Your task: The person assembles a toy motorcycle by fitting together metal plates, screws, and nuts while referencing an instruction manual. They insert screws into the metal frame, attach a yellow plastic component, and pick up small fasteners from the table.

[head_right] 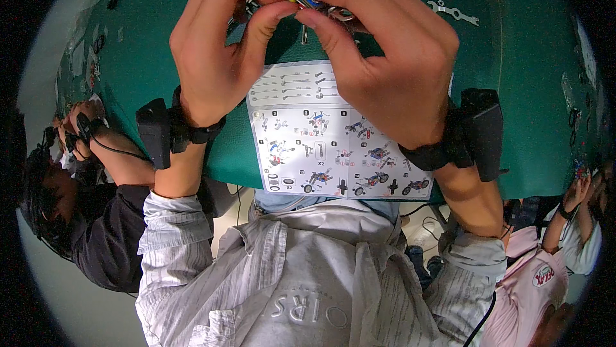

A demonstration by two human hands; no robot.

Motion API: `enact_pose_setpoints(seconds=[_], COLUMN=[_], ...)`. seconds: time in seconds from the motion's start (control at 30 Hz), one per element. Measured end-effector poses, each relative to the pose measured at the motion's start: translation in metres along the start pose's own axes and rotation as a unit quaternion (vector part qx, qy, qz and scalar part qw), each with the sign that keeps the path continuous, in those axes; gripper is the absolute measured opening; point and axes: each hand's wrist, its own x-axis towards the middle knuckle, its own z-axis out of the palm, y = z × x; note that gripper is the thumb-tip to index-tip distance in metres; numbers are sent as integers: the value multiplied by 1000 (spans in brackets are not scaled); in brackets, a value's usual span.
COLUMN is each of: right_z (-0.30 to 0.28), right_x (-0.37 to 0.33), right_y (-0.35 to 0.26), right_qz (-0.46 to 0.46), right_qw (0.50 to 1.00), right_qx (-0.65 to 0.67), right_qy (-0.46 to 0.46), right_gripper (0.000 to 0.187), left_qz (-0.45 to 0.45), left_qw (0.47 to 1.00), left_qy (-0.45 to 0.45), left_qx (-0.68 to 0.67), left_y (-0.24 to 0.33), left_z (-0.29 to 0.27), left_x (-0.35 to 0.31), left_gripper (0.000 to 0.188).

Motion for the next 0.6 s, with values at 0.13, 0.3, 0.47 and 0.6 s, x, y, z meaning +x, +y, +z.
enact_pose_setpoints(seconds=[0.13,0.3,0.47,0.6], right_z=[-3,2,0,1], right_x=[2,6,5,6], right_y=[-2,-2,-5,-8], right_qz=[1,-49,-60,-62], right_qw=[1000,997,996,995], right_qx=[-31,-55,-68,-75], right_qy=[3,18,18,12], right_gripper=[34,36,35,33], left_qz=[-21,-22,-17,-1], left_qw=[1000,999,998,997], left_qy=[11,29,59,73], left_qx=[-14,13,31,24], left_y=[4,4,11,10], left_z=[2,3,4,3], left_x=[1,-2,4,3], left_gripper=[19,21,20,20])
